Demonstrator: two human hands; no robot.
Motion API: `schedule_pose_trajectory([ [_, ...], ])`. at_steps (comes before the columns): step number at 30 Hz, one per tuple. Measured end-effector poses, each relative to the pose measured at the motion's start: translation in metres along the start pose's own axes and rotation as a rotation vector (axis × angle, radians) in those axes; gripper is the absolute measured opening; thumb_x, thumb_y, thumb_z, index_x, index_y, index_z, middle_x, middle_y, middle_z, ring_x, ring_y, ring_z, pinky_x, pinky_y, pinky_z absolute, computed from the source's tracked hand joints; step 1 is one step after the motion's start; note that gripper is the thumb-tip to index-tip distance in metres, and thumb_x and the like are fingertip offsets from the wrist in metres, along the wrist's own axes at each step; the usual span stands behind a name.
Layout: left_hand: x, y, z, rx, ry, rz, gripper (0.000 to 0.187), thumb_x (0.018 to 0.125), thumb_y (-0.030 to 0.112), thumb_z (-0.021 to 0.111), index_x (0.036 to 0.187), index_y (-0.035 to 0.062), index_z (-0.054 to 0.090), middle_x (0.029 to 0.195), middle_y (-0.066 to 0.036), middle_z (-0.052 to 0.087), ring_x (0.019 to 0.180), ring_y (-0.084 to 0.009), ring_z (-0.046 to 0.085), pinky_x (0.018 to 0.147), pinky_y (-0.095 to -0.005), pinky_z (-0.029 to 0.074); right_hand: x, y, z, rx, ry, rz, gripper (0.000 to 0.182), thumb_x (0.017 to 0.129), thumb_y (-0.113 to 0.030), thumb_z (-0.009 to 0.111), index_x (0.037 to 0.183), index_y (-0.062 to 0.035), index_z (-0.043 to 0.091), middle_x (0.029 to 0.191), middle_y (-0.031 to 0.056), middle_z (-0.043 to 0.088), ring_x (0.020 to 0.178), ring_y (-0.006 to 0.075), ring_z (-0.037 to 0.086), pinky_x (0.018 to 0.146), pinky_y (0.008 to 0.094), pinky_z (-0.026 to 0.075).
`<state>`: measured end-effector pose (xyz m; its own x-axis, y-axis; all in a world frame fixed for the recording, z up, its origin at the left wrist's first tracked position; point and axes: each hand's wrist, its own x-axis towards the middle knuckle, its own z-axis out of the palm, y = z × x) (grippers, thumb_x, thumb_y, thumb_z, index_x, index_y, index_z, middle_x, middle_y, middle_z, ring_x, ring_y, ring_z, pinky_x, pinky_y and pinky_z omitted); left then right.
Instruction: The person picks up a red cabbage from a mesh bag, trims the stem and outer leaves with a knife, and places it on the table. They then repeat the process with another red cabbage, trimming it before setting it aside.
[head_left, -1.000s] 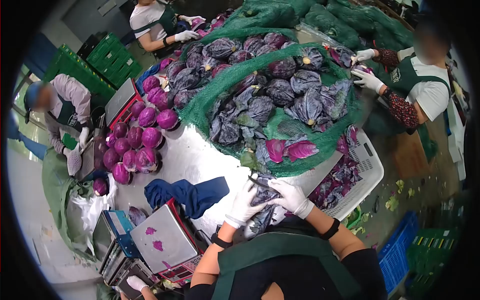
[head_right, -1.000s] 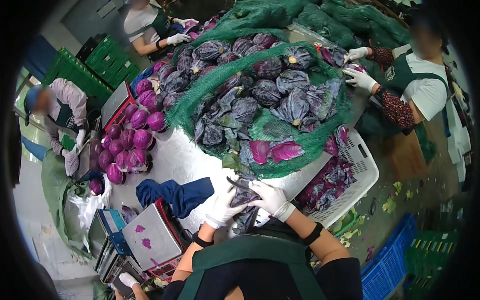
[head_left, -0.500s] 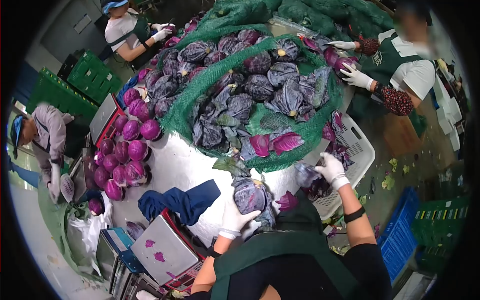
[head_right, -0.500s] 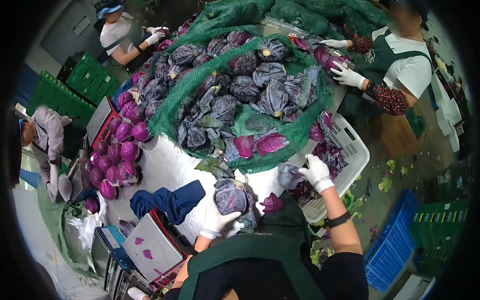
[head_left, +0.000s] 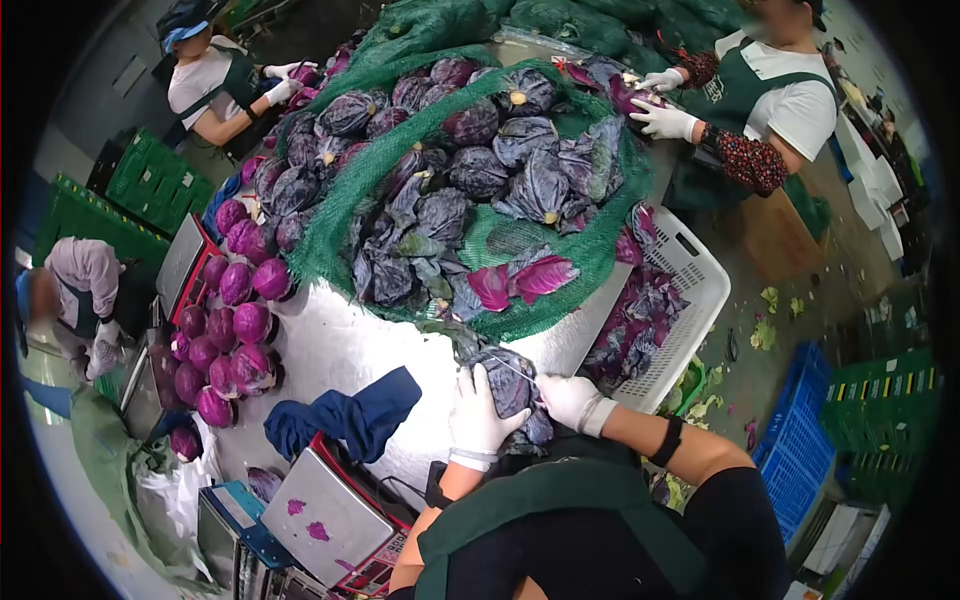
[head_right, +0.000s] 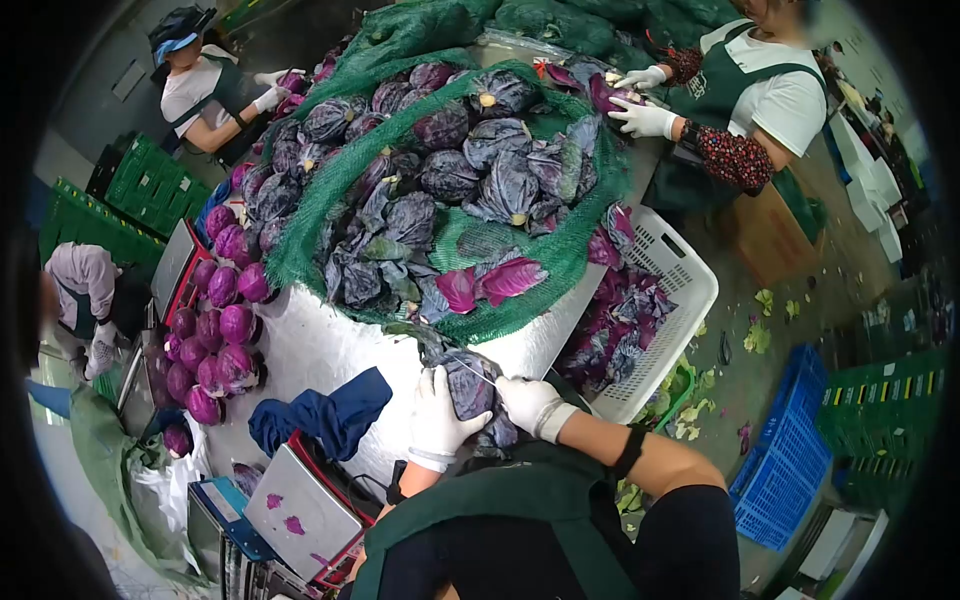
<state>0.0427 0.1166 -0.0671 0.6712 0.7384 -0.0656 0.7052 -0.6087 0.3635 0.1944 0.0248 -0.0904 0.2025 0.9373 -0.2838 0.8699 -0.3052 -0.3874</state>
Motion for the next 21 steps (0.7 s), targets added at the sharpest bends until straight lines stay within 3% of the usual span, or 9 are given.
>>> schedule_pose_trajectory([
  [9, -0.007, -0.01, -0.001, -0.111, 0.04, 0.073, 0.102, 0.053, 0.043, 0.08, 0.131, -0.0007, 0.031, 0.127, -0.024, 0.038, 0.115, -0.0398, 0.042, 0.088, -0.0444, 0.045, 0.032, 0.022, 0.044, 0.067, -0.172, 0.022, 0.03, 0.082, -0.021, 0.055, 0.104, -0.0024, 0.048, 0.09, 0.0196, 0.063, 0.069, 0.032, 0.065, 0.062, 0.0404, 0.052],
  [11, -0.017, -0.027, -0.001, -0.381, 0.066, 0.003, 0.103, 0.052, 0.036, 0.084, 0.131, -0.0006, 0.03, 0.125, -0.023, 0.04, 0.114, -0.037, 0.045, 0.092, -0.042, 0.043, 0.032, 0.027, 0.042, 0.265, -0.022, -0.042, 0.044, 0.085, -0.021, 0.052, 0.121, 0.001, 0.041, 0.095, 0.0239, 0.062, 0.066, 0.0309, 0.064, 0.06, 0.0395, 0.052],
  [12, -0.022, -0.04, 0.005, -0.568, 0.095, -0.001, 0.103, 0.051, 0.033, 0.085, 0.132, -0.0004, 0.03, 0.125, -0.022, 0.04, 0.113, -0.0358, 0.045, 0.093, -0.041, 0.043, 0.031, 0.023, 0.029, 0.568, -0.236, 0.111, 0.06, 0.086, -0.023, 0.052, 0.136, -0.0021, 0.026, 0.101, 0.0254, 0.059, 0.067, 0.0296, 0.064, 0.062, 0.038, 0.052],
  [13, -0.027, -0.05, 0.011, -0.579, 0.145, 0.026, 0.104, 0.049, 0.027, 0.087, 0.132, -0.0004, 0.03, 0.125, -0.02, 0.041, 0.114, -0.0322, 0.046, 0.097, -0.0393, 0.04, 0.029, 0.015, 0.022, 0.571, -0.252, 0.096, 0.06, 0.086, -0.023, 0.052, 0.136, -0.0021, 0.026, 0.101, 0.0254, 0.059, 0.067, 0.0296, 0.064, 0.062, 0.038, 0.052],
  [15, -0.034, -0.076, 0.039, -0.83, 0.155, 0.012, 0.101, 0.051, 0.026, 0.086, 0.131, -0.0006, 0.03, 0.124, -0.019, 0.042, 0.115, -0.0298, 0.045, 0.099, -0.0383, 0.037, 0.03, 0.001, 0.02, 1.166, -0.251, 0.187, 0.066, 0.085, -0.024, 0.054, 0.141, -0.0088, 0.022, 0.104, 0.0237, 0.058, 0.063, 0.0252, 0.062, 0.062, 0.0349, 0.052],
  [16, -0.038, -0.084, 0.053, -1.151, 0.179, -0.093, 0.099, 0.054, 0.026, 0.085, 0.132, -0.0013, 0.03, 0.123, -0.019, 0.043, 0.116, -0.0289, 0.044, 0.101, -0.0382, 0.035, 0.029, -0.006, 0.034, 1.04, -0.16, 0.196, 0.061, 0.086, -0.019, 0.054, 0.14, -0.0117, 0.028, 0.108, 0.0203, 0.058, 0.057, 0.0189, 0.058, 0.058, 0.03, 0.051],
  [17, -0.035, -0.077, 0.033, -1.171, 0.165, -0.131, 0.091, 0.057, 0.028, 0.084, 0.128, -0.0017, 0.036, 0.122, -0.019, 0.044, 0.116, -0.0297, 0.043, 0.1, -0.0385, 0.035, 0.021, -0.017, 0.011, 0.915, -0.062, 0.076, 0.055, 0.087, -0.015, 0.053, 0.138, -0.011, 0.031, 0.108, 0.0146, 0.058, 0.052, 0.0122, 0.054, 0.054, 0.0257, 0.048],
  [19, -0.029, -0.071, -0.002, -0.664, 0.099, 0.057, 0.081, 0.058, 0.03, 0.082, 0.122, -0.0027, 0.043, 0.121, -0.021, 0.044, 0.115, -0.0311, 0.044, 0.099, -0.0391, 0.036, 0.007, -0.011, -0.017, 1.247, -0.092, 0.159, 0.049, 0.088, -0.014, 0.052, 0.134, -0.0076, 0.036, 0.105, 0.0116, 0.059, 0.051, 0.0097, 0.052, 0.05, 0.025, 0.046],
  [21, -0.034, -0.069, -0.017, -0.641, 0.036, 0.02, 0.078, 0.058, 0.03, 0.082, 0.119, -0.0031, 0.045, 0.121, -0.021, 0.044, 0.114, -0.0319, 0.044, 0.098, -0.039, 0.037, -0.004, 0.019, -0.031, 1.264, 0.102, 0.137, 0.041, 0.088, -0.016, 0.052, 0.126, -0.0045, 0.043, 0.092, 0.009, 0.06, 0.048, 0.0094, 0.051, 0.045, 0.0263, 0.044],
])
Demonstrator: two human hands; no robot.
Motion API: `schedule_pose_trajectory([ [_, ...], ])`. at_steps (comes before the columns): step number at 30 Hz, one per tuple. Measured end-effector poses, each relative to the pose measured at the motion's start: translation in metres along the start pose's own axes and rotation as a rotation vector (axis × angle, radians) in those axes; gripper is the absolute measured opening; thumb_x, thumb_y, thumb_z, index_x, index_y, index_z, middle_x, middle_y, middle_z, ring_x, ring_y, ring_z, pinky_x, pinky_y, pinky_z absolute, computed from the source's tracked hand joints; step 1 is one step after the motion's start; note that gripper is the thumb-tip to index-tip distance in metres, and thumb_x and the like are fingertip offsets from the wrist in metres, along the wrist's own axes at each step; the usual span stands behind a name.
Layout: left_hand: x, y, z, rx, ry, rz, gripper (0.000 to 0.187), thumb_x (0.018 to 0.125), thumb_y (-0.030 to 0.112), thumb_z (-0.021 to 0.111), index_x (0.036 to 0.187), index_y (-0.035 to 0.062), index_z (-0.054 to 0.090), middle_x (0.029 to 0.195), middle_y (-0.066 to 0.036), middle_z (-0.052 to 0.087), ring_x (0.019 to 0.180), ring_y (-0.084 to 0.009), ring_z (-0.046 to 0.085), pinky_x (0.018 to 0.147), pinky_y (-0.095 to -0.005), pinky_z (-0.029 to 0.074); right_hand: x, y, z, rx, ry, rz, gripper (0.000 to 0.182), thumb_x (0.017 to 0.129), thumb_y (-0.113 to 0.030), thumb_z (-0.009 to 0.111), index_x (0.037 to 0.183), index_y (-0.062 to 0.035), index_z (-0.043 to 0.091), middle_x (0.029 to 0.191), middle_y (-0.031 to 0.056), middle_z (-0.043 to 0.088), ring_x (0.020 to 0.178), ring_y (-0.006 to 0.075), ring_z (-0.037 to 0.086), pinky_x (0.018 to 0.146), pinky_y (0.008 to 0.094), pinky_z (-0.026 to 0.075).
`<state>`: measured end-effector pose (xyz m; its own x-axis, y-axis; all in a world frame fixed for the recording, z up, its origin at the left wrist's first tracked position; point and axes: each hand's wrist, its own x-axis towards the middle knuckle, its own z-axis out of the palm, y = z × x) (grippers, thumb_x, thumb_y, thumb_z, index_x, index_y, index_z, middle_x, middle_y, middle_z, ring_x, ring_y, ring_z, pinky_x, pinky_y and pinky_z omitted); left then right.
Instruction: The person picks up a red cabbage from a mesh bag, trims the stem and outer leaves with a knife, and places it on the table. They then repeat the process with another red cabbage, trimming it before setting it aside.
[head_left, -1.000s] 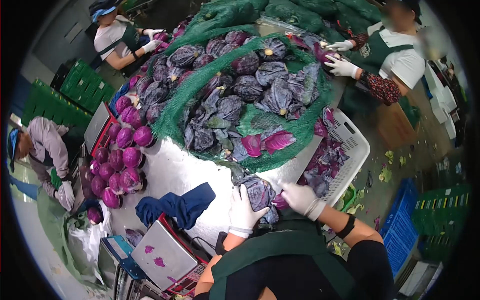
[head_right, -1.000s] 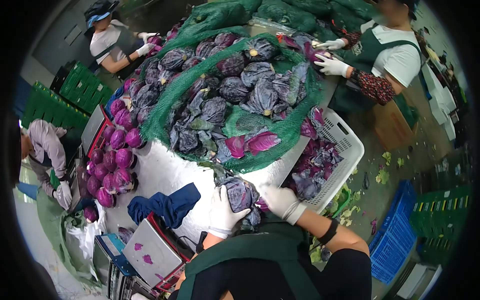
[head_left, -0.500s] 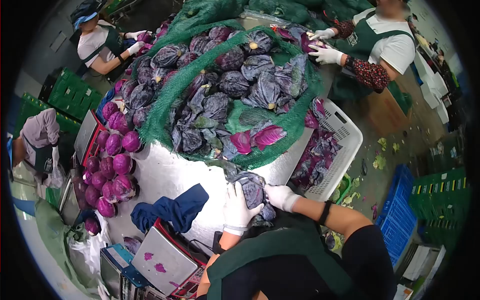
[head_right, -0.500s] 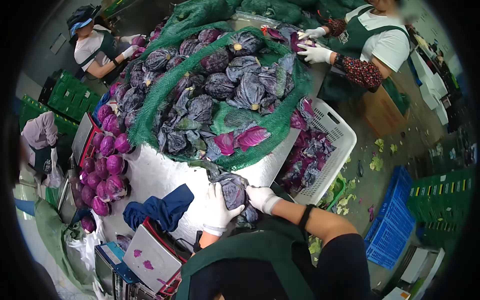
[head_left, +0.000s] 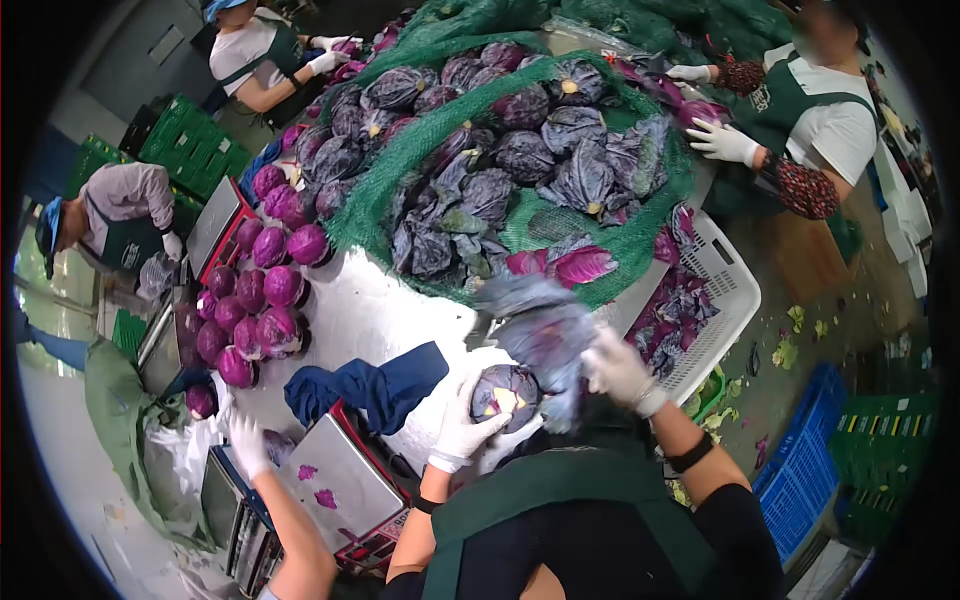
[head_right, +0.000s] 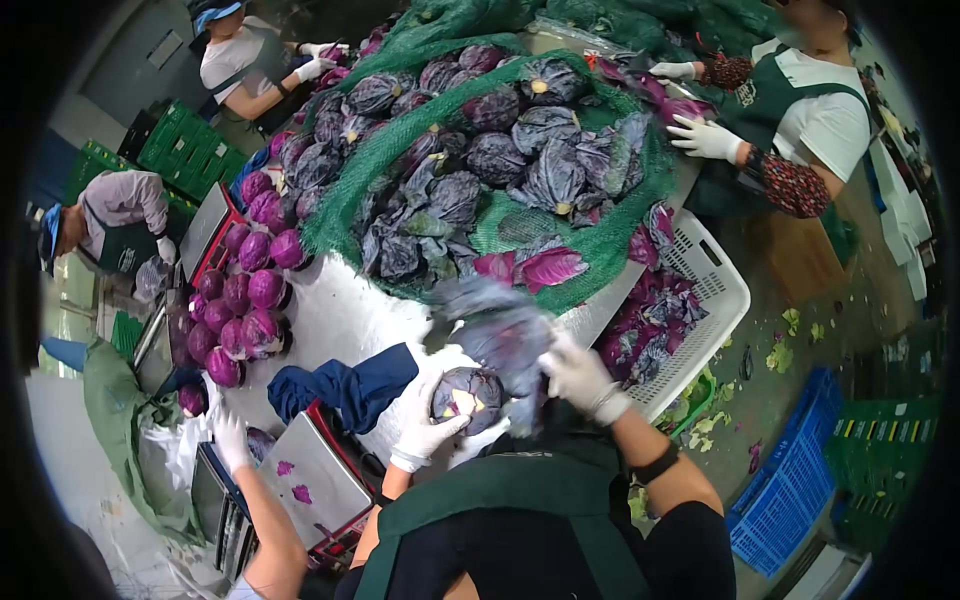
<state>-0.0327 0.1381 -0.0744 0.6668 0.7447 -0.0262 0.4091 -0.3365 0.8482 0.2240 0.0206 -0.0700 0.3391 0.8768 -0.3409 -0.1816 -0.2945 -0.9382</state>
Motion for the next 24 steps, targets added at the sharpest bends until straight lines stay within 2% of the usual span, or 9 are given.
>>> schedule_pose_trajectory([
  [6, -0.015, -0.011, 0.018, 0.047, 0.031, -0.12, 0.087, 0.055, 0.031, 0.083, 0.123, -0.0019, 0.041, 0.112, -0.018, 0.045, 0.109, -0.0313, 0.045, 0.094, -0.0397, 0.039, -0.019, 0.027, -0.108, -0.541, 0.603, 0.221, 0.025, 0.091, -0.025, 0.05, 0.098, -0.001, 0.054, 0.059, 0.0057, 0.053, 0.042, 0.0136, 0.049, 0.04, 0.029, 0.041],
  [8, -0.021, -0.015, 0.033, -0.073, 0.157, -0.227, 0.091, 0.055, 0.029, 0.083, 0.126, -0.0036, 0.035, 0.113, -0.019, 0.045, 0.11, -0.0305, 0.045, 0.094, -0.04, 0.04, -0.02, 0.068, -0.107, -0.81, 0.45, -0.159, 0.022, 0.092, -0.024, 0.049, 0.096, -0.0042, 0.057, 0.063, 0.0042, 0.053, 0.047, 0.0106, 0.049, 0.043, 0.0267, 0.041],
  [10, -0.021, -0.002, 0.037, -0.032, 0.212, -0.197, 0.091, 0.056, 0.032, 0.082, 0.126, -0.0034, 0.035, 0.114, -0.022, 0.043, 0.11, -0.0347, 0.044, 0.093, -0.0422, 0.04, -0.036, 0.01, -0.023, -0.216, 0.224, 0.077, 0.026, 0.089, -0.017, 0.048, 0.111, -0.0062, 0.057, 0.083, 0.0121, 0.061, 0.067, 0.0281, 0.061, 0.059, 0.0367, 0.049],
  [12, -0.018, 0.014, 0.038, 0.007, 0.281, -0.153, 0.091, 0.056, 0.034, 0.081, 0.125, -0.0033, 0.036, 0.116, -0.024, 0.042, 0.11, -0.039, 0.044, 0.092, -0.0443, 0.04, -0.022, 0.055, 0.02, -0.69, 0.019, -0.472, 0.041, 0.089, -0.021, 0.049, 0.126, -0.0053, 0.045, 0.106, 0.0201, 0.06, 0.099, 0.0328, 0.059, 0.085, 0.0369, 0.046],
  [13, -0.018, 0.021, 0.038, 0.112, 0.234, -0.186, 0.092, 0.056, 0.036, 0.081, 0.126, -0.0029, 0.036, 0.117, -0.025, 0.041, 0.111, -0.0403, 0.042, 0.093, -0.0458, 0.039, -0.032, -0.009, 0.052, -0.404, -0.157, 0.077, 0.047, 0.089, -0.023, 0.049, 0.131, -0.0045, 0.037, 0.11, 0.0193, 0.059, 0.11, 0.0325, 0.052, 0.091, 0.0378, 0.043],
  [14, -0.017, 0.025, 0.038, 0.217, 0.19, -0.218, 0.092, 0.057, 0.037, 0.08, 0.127, -0.0025, 0.036, 0.117, -0.026, 0.04, 0.112, -0.0416, 0.041, 0.093, -0.0473, 0.038, -0.02, 0.036, 0.067, -0.588, -0.067, -0.378, 0.05, 0.089, -0.024, 0.049, 0.134, -0.0049, 0.034, 0.11, 0.0216, 0.058, 0.109, 0.0328, 0.052, 0.09, 0.0392, 0.043],
  [19, -0.023, 0.016, 0.045, 0.237, 0.21, -0.231, 0.094, 0.057, 0.039, 0.08, 0.128, -0.0026, 0.034, 0.124, -0.028, 0.035, 0.115, -0.0446, 0.037, 0.095, -0.0474, 0.037, 0.011, 0.038, 0.063, -0.436, -0.007, 0.068, 0.031, 0.091, -0.03, 0.047, 0.107, -0.0037, 0.051, 0.097, 0.0242, 0.059, 0.09, 0.0376, 0.058, 0.075, 0.0414, 0.048],
  [20, -0.025, 0.013, 0.043, 0.226, 0.195, -0.212, 0.095, 0.057, 0.038, 0.08, 0.129, -0.0024, 0.033, 0.123, -0.028, 0.035, 0.115, -0.0443, 0.037, 0.096, -0.0473, 0.037, 0.015, 0.063, 0.056, -0.492, 0.088, -0.188, 0.031, 0.091, -0.031, 0.048, 0.106, -0.004, 0.051, 0.089, 0.0202, 0.063, 0.08, 0.0379, 0.061, 0.07, 0.0422, 0.048],
  [24, -0.047, -0.025, 0.028, 0.049, 0.133, -0.087, 0.099, 0.057, 0.026, 0.082, 0.135, 0.0001, 0.026, 0.126, -0.025, 0.033, 0.12, -0.0391, 0.037, 0.1, -0.0434, 0.034, 0.025, 0.079, -0.013, 0.027, 0.104, 0.613, 0.046, 0.09, -0.033, 0.051, 0.128, -0.0078, 0.042, 0.084, 0.01, 0.066, 0.07, 0.025, 0.063, 0.068, 0.0361, 0.051],
])
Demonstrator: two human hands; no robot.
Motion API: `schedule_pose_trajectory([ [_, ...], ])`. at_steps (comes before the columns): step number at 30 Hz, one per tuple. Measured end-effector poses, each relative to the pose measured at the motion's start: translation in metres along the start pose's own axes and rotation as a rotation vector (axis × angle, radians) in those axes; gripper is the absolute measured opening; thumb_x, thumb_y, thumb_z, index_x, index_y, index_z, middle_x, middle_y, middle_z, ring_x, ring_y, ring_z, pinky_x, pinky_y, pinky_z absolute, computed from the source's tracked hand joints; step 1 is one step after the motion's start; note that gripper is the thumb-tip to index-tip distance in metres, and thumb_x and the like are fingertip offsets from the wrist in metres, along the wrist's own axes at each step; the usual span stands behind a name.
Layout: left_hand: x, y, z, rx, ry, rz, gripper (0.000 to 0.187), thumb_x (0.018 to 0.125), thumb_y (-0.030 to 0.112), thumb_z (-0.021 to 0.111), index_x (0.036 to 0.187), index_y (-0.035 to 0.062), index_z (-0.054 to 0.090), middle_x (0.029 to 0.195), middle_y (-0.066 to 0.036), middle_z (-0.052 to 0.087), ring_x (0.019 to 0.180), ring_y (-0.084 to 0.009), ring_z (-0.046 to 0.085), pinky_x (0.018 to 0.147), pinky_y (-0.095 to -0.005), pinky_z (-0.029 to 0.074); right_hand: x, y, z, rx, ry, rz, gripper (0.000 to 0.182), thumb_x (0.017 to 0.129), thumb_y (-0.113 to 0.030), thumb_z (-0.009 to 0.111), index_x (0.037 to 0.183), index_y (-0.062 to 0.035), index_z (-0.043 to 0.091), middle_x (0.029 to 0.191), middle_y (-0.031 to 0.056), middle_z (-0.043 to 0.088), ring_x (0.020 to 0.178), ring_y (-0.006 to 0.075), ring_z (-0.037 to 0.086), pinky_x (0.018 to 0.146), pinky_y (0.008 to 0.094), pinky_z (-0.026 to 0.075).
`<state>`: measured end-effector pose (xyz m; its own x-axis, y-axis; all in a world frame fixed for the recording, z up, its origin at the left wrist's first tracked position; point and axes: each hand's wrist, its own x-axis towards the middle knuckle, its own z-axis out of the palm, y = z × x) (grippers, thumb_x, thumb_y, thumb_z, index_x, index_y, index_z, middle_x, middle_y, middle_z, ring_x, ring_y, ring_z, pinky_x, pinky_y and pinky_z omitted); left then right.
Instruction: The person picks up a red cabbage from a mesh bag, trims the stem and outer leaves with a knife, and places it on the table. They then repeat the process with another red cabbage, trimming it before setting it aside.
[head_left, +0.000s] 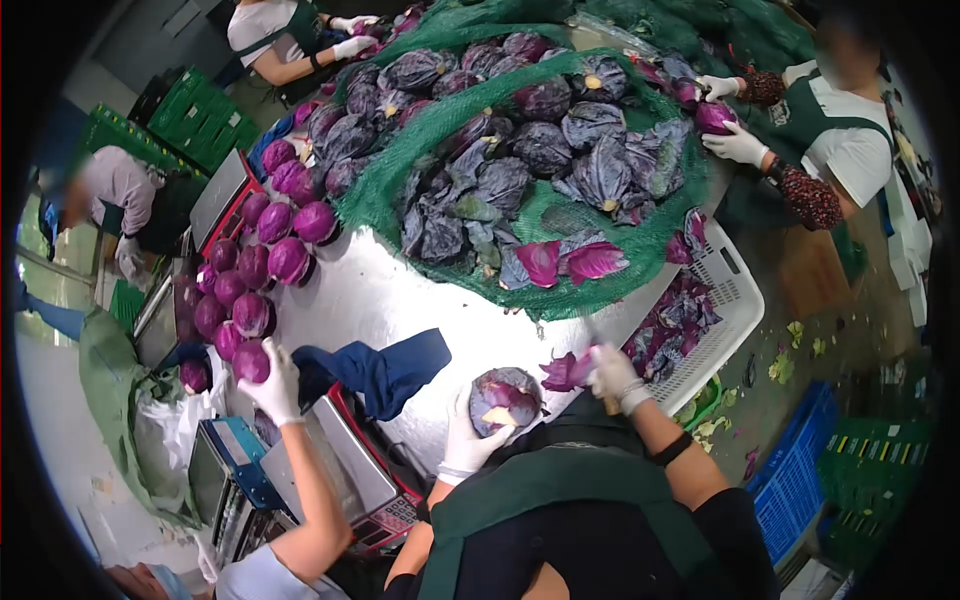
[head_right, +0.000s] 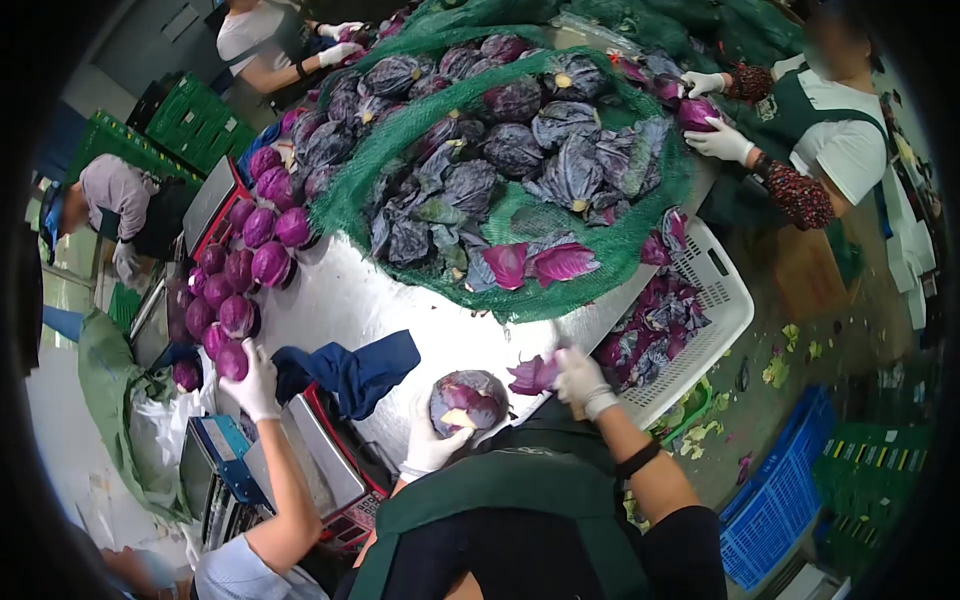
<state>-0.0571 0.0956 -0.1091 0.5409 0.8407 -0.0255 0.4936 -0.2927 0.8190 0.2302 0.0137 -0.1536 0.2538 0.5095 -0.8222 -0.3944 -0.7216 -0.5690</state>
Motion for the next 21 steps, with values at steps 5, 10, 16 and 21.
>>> schedule_pose_trajectory([
  [5, -0.026, -0.026, 0.012, -0.422, -0.02, -0.117, 0.101, 0.06, 0.031, 0.083, 0.134, -0.0033, 0.024, 0.127, -0.025, 0.033, 0.119, -0.0376, 0.038, 0.102, -0.0418, 0.032, -0.031, -0.01, -0.013, -0.748, 0.275, -0.702, 0.052, 0.083, -0.021, 0.064, 0.126, -0.0028, 0.042, 0.081, 0.0101, 0.064, 0.061, 0.0161, 0.061, 0.052, 0.0259, 0.05],
  [10, -0.015, 0.012, 0.007, -0.162, -0.012, -0.223, 0.105, 0.058, 0.041, 0.082, 0.132, -0.0081, 0.025, 0.124, -0.027, 0.037, 0.12, -0.0376, 0.038, 0.1, -0.0422, 0.033, -0.064, -0.003, 0.078, -0.872, -0.183, -1.127, 0.072, 0.075, -0.033, 0.064, 0.131, 0.002, 0.037, 0.11, 0.0242, 0.057, 0.095, 0.0291, 0.061, 0.081, 0.0309, 0.049],
  [16, -0.012, 0.017, 0.007, -0.022, -0.037, -0.263, 0.101, 0.059, 0.04, 0.082, 0.131, -0.006, 0.027, 0.125, -0.027, 0.037, 0.118, -0.038, 0.039, 0.099, -0.041, 0.035, -0.053, -0.002, 0.088, -1.119, 0.116, -0.801, 0.042, 0.078, -0.021, 0.051, 0.116, -0.0028, 0.047, 0.075, 0.017, 0.062, 0.063, 0.0336, 0.062, 0.057, 0.0466, 0.049],
  [21, -0.015, -0.008, 0.004, -0.291, -0.017, -0.233, 0.094, 0.061, 0.031, 0.082, 0.132, -0.0019, 0.029, 0.127, -0.021, 0.037, 0.119, -0.0309, 0.041, 0.1, -0.0388, 0.035, 0.003, 0.013, 0.025, -0.652, 0.136, -0.498, 0.021, 0.078, -0.021, 0.056, 0.096, -0.0106, 0.056, 0.064, 0.0142, 0.06, 0.065, 0.0332, 0.062, 0.06, 0.0431, 0.048],
])
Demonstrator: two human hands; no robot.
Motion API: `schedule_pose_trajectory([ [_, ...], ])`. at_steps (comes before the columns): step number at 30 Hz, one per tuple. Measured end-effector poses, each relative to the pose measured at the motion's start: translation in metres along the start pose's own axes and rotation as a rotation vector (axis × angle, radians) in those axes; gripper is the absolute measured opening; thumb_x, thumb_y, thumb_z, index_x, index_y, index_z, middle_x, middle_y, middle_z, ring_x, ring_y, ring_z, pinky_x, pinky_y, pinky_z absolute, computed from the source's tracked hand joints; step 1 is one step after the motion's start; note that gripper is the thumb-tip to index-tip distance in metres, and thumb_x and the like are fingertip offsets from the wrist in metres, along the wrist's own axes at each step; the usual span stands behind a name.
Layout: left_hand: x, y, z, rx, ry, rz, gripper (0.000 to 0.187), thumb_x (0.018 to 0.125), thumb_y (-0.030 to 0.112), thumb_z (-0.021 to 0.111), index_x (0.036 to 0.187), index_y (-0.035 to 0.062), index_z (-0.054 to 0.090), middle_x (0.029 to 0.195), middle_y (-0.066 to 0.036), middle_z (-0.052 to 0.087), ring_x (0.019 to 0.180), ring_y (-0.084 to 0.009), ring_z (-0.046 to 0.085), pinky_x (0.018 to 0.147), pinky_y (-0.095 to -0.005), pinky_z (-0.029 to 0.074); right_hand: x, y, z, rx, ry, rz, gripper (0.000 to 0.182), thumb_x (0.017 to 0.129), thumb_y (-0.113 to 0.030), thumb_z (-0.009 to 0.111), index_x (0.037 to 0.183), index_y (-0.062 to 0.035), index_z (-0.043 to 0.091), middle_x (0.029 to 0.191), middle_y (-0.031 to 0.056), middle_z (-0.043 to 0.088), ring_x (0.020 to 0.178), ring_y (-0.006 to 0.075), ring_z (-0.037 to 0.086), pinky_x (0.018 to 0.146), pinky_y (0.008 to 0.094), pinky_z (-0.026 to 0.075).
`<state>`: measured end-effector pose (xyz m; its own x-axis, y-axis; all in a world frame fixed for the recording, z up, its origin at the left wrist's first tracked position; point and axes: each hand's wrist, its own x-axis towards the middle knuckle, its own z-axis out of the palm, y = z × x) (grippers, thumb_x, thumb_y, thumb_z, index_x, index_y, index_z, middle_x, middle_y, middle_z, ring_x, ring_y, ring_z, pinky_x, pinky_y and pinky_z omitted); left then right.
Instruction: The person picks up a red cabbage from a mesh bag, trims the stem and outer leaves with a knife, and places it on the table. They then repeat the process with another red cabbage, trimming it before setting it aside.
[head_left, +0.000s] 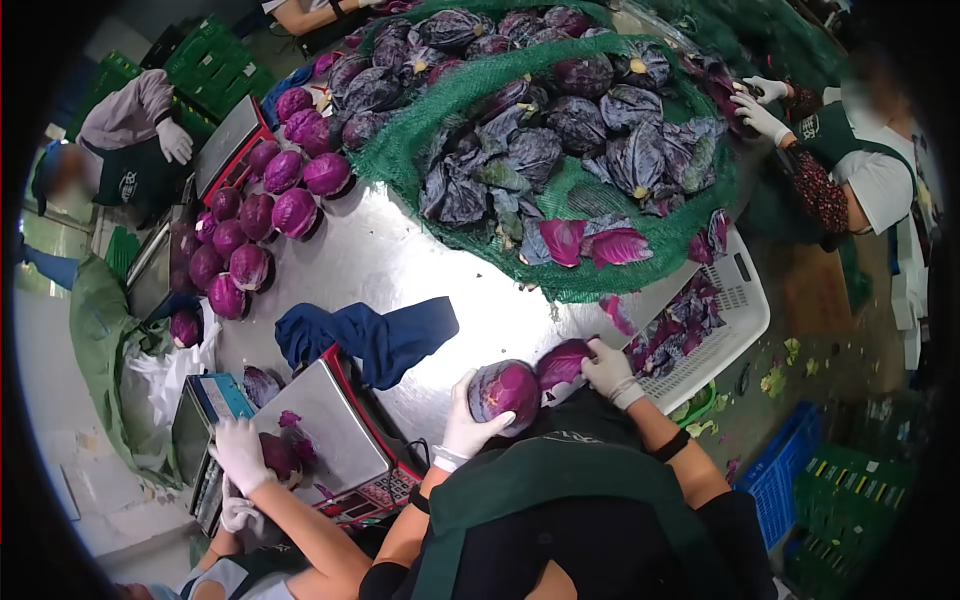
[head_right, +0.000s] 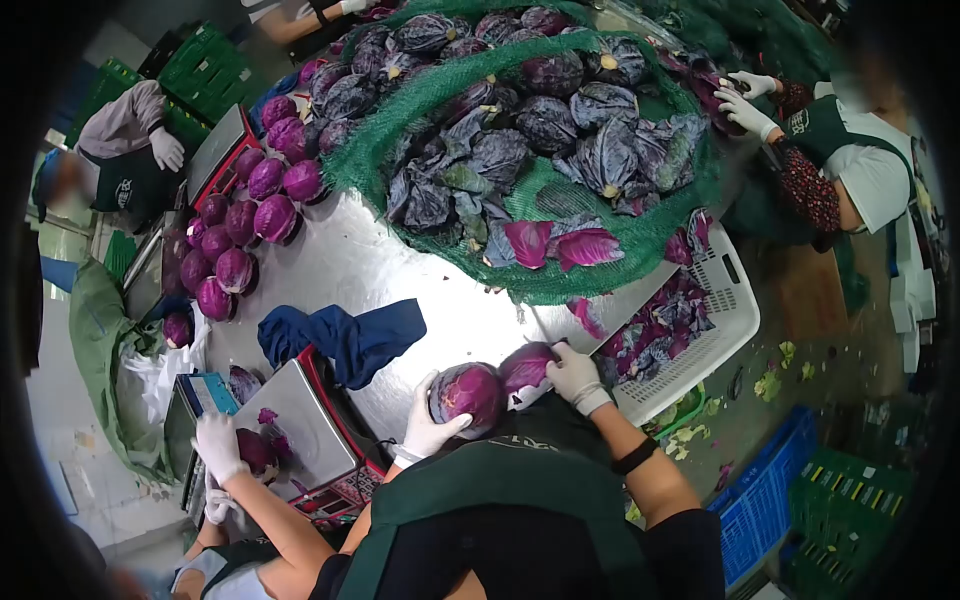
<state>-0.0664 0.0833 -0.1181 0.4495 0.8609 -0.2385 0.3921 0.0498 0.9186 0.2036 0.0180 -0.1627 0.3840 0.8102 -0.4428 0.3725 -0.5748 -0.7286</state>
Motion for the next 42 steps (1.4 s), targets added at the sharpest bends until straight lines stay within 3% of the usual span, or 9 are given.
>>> schedule_pose_trajectory([
  [5, 0.011, 0.017, 0.0, -0.287, -0.148, 0.128, 0.095, 0.059, 0.026, 0.084, 0.133, -0.001, 0.03, 0.129, -0.018, 0.037, 0.122, -0.0274, 0.038, 0.103, -0.0379, 0.031, -0.019, -0.043, -0.037, -0.323, 0.28, -0.281, 0.036, 0.083, -0.031, 0.061, 0.11, -0.0084, 0.054, 0.084, 0.0078, 0.061, 0.057, 0.024, 0.059, 0.055, 0.0349, 0.049],
  [9, 0.029, 0.07, -0.004, 0.04, -0.166, 0.493, 0.099, 0.056, 0.028, 0.085, 0.134, 0.0008, 0.031, 0.132, -0.021, 0.035, 0.125, -0.0324, 0.036, 0.104, -0.0398, 0.03, -0.022, -0.041, -0.027, 0.966, -0.738, 0.182, 0.055, 0.087, -0.047, 0.054, 0.129, -0.013, 0.042, 0.102, 0.0018, 0.059, 0.082, 0.0133, 0.059, 0.069, 0.0273, 0.05],
  [11, 0.032, 0.092, -0.007, 0.047, -0.186, 0.461, 0.098, 0.057, 0.02, 0.084, 0.136, 0.003, 0.03, 0.134, -0.02, 0.034, 0.125, -0.0321, 0.036, 0.104, -0.0406, 0.03, -0.014, -0.031, 0.003, 1.126, -0.689, 0.14, 0.066, 0.083, -0.053, 0.054, 0.131, -0.0104, 0.038, 0.107, 0.004, 0.058, 0.087, 0.0121, 0.058, 0.07, 0.0246, 0.049],
  [15, 0.029, 0.1, 0.015, -0.915, 0.094, 0.152, 0.108, 0.057, 0.019, 0.086, 0.14, 0.0055, 0.018, 0.134, -0.015, 0.034, 0.122, -0.0258, 0.039, 0.102, -0.0371, 0.034, -0.018, -0.077, -0.003, 1.295, -0.569, -0.01, 0.073, 0.077, -0.052, 0.063, 0.13, -0.01, 0.034, 0.078, 0.0018, 0.056, 0.053, 0.01, 0.053, 0.046, 0.0249, 0.045],
  [21, 0.031, 0.084, -0.001, -0.841, 0.149, 0.035, 0.102, 0.061, 0.035, 0.081, 0.137, 0.0052, 0.02, 0.131, -0.015, 0.037, 0.12, -0.0247, 0.041, 0.101, -0.0357, 0.035, -0.019, -0.073, -0.01, 0.848, -0.565, -0.074, 0.084, 0.074, -0.029, 0.074, 0.137, -0.0035, 0.025, 0.09, 0.0061, 0.059, 0.06, 0.0138, 0.058, 0.052, 0.0262, 0.048],
  [25, 0.034, 0.086, -0.015, -0.77, 0.054, 0.07, 0.1, 0.061, 0.027, 0.081, 0.136, 0.0034, 0.02, 0.13, -0.016, 0.037, 0.12, -0.0248, 0.039, 0.102, -0.0361, 0.034, -0.038, -0.115, -0.041, 0.163, -0.06, -0.563, 0.063, 0.072, -0.025, 0.076, 0.123, 0.0004, 0.049, 0.1, 0.0101, 0.06, 0.067, 0.0111, 0.059, 0.06, 0.0239, 0.048],
  [27, 0.041, 0.079, -0.016, -0.608, 0.01, 0.087, 0.1, 0.058, 0.021, 0.083, 0.135, 0.003, 0.021, 0.129, -0.017, 0.037, 0.12, -0.026, 0.039, 0.102, -0.0368, 0.034, -0.047, -0.141, -0.044, 0.194, -0.049, -0.461, 0.051, 0.073, -0.023, 0.073, 0.114, 0.0014, 0.054, 0.103, 0.0139, 0.061, 0.072, 0.0182, 0.063, 0.064, 0.0282, 0.05],
  [35, 0.08, 0.024, 0.014, -0.465, -0.11, -0.141, 0.09, 0.064, 0.027, 0.082, 0.131, -0.0004, 0.029, 0.123, -0.019, 0.044, 0.116, -0.0267, 0.043, 0.098, -0.0358, 0.037, -0.01, -0.09, -0.007, -0.144, 0.127, -0.58, 0.035, 0.075, -0.029, 0.065, 0.094, -0.001, 0.058, 0.078, 0.0167, 0.063, 0.07, 0.0308, 0.063, 0.063, 0.038, 0.05],
  [42, 0.08, 0.05, 0.032, 0.05, 0.081, 0.157, 0.092, 0.058, 0.036, 0.082, 0.127, -0.0004, 0.034, 0.118, -0.02, 0.039, 0.113, -0.0337, 0.041, 0.099, -0.039, 0.034, 0.0, -0.088, -0.003, -0.247, 0.156, -0.503, 0.018, 0.075, -0.02, 0.062, 0.073, -0.0054, 0.053, 0.062, 0.0165, 0.054, 0.058, 0.0347, 0.057, 0.053, 0.0429, 0.045],
])
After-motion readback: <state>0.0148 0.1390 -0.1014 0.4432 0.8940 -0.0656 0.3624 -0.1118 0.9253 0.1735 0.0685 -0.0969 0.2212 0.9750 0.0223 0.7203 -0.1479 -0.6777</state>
